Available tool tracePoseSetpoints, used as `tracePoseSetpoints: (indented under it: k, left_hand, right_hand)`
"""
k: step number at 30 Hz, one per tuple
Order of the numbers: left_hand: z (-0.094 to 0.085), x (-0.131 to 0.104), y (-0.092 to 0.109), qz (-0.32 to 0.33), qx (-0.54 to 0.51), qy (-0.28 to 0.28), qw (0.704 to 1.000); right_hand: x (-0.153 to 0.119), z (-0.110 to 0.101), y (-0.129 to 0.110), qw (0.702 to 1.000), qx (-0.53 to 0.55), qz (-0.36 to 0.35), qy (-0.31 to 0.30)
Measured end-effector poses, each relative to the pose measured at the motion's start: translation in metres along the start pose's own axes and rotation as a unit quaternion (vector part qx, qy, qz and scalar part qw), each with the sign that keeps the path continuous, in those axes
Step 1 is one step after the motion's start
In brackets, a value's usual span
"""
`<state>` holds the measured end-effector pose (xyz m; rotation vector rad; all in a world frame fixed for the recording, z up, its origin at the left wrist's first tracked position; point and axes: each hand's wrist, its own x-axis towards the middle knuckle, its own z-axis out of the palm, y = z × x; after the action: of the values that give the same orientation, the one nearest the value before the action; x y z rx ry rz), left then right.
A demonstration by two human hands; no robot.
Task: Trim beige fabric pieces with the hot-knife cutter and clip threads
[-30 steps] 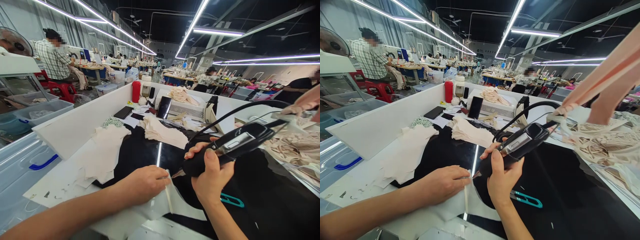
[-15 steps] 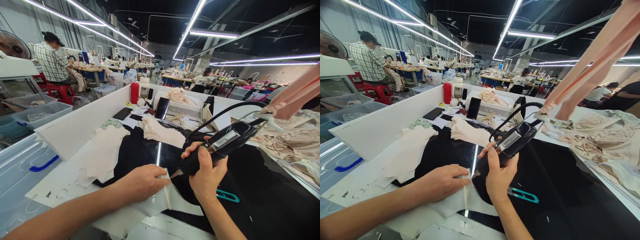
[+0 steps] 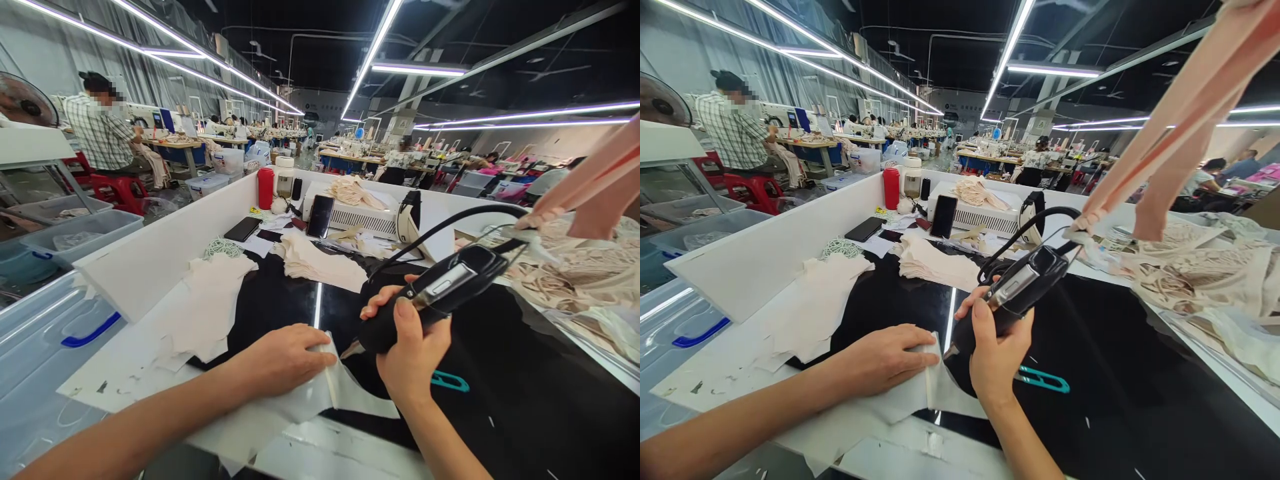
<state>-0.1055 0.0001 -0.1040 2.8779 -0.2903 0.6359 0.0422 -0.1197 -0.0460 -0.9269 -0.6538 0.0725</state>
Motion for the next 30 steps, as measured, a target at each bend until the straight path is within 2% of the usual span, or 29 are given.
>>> tracePoseSetpoints:
  k: [8, 13, 17, 24, 30]
  left_hand:
    - [0.002, -0.001, -0.001, -0.002, 0.011, -0.008, 1.0]
    - [-0.003, 0.002, -0.002, 0.022, 0.029, -0.007, 0.999]
    - [-0.008, 0.011, 0.007, 0.049, 0.03, 0.017, 0.998]
    - [-0.009, 0.018, 0.028, 0.053, 0.037, -0.044, 0.997]
    - [-0.01, 0.013, 0.031, 0.04, 0.024, -0.029, 0.998]
  right_hand:
    - [-0.001, -0.002, -0.001, 1.0, -0.022, -0.01, -0.011]
    - [0.002, -0.005, -0.013, 1.0, -0.011, -0.006, 0.021]
    - [0.002, -0.009, -0.019, 1.0, -0.009, -0.005, 0.02]
    - [-0.001, -0.012, -0.015, 1.0, -0.007, -0.011, 0.006]
    - [-0.005, -0.012, -0.011, 1.0, -0.017, -0.007, -0.012]
